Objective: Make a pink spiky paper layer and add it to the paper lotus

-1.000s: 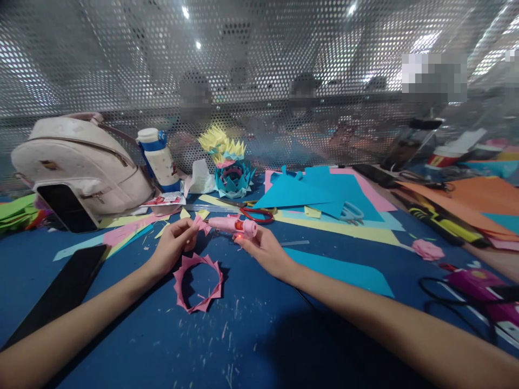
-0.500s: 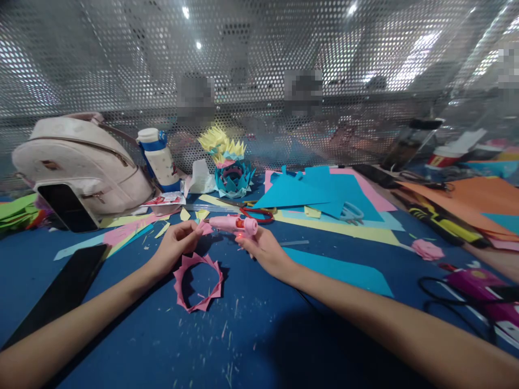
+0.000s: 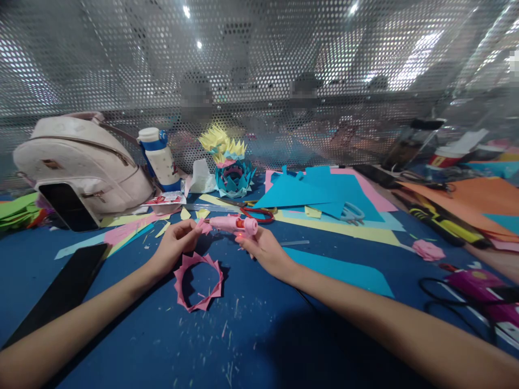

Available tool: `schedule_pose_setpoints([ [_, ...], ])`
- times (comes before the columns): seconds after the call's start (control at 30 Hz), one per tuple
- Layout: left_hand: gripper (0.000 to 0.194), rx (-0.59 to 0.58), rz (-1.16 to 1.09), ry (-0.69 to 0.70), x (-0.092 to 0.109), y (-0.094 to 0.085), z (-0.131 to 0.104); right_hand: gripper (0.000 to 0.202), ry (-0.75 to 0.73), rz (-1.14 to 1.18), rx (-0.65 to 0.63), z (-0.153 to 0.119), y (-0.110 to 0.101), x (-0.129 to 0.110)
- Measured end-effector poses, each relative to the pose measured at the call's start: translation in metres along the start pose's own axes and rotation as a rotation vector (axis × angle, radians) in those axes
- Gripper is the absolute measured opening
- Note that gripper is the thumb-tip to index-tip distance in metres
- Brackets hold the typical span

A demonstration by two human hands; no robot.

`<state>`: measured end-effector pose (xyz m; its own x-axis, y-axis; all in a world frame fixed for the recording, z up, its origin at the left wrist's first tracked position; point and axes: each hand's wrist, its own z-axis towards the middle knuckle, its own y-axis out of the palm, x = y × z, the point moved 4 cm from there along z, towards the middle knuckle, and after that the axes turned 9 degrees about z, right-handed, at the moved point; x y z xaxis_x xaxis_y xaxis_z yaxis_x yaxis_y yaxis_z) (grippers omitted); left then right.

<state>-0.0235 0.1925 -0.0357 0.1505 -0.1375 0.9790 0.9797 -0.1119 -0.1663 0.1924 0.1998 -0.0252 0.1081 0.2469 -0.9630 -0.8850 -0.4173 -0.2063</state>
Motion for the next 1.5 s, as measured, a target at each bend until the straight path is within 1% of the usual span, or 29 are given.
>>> schedule_pose_setpoints([
  [0.57, 0.036, 0.013, -0.048, 0.005, -0.0046, -0.0021, 0.0006, 0.036, -0.016, -0.022, -0.011, -0.0002, -0.0003, 0.002],
  [0.83, 0.037, 0.061, -0.058, 0.019, 0.0004, -0.0033, -0.0006, 0.041, -0.006, -0.055, -0.018, -0.0004, 0.0004, -0.0041],
  [1.2, 0.036, 0.092, -0.036, 0.022, 0.0009, -0.0047, -0.0009, 0.044, -0.029, -0.068, -0.04, -0.0004, -0.0001, -0.0017],
  [1.5, 0.036, 0.133, -0.013, 0.051, 0.0023, -0.0076, -0.0014, 0.04, -0.017, -0.065, -0.028, -0.0004, -0.0003, -0.0006],
])
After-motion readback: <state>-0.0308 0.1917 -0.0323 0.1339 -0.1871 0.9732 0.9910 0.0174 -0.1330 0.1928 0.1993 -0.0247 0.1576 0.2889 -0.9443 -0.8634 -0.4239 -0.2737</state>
